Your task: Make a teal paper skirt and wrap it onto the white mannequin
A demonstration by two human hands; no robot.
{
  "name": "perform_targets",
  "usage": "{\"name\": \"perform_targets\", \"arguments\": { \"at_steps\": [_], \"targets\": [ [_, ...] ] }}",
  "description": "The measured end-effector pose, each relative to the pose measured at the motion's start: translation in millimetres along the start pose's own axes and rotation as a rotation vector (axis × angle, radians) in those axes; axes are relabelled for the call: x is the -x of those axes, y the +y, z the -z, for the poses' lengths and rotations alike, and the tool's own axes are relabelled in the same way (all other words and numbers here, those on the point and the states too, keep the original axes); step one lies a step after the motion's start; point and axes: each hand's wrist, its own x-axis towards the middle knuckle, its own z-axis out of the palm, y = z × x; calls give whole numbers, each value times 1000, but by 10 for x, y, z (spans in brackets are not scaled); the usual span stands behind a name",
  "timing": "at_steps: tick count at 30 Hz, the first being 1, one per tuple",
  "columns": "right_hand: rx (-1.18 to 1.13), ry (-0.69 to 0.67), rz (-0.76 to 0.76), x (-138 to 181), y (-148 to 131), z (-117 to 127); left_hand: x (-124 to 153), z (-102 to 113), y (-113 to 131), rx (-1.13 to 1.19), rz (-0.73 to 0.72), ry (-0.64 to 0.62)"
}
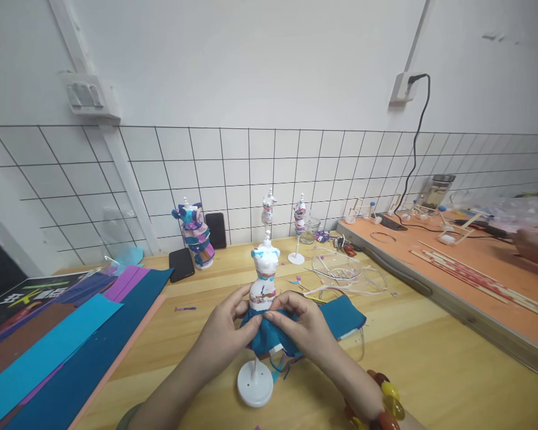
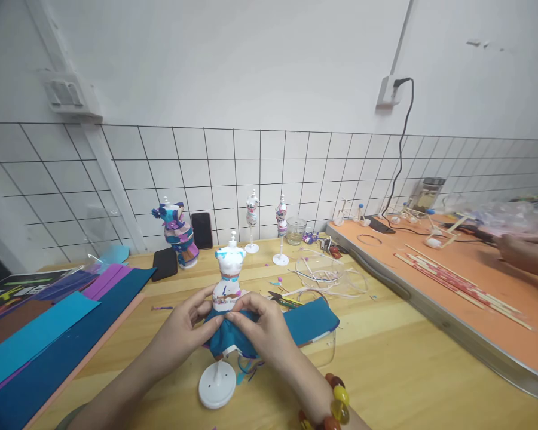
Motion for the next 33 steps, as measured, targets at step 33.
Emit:
{"name": "perform_targets", "arguments": {
  "at_steps": [33],
  "targets": [
    [-147, -97, -109, -9, -65, 0, -55, 28, -102, 28, -40, 86]
  ]
}}
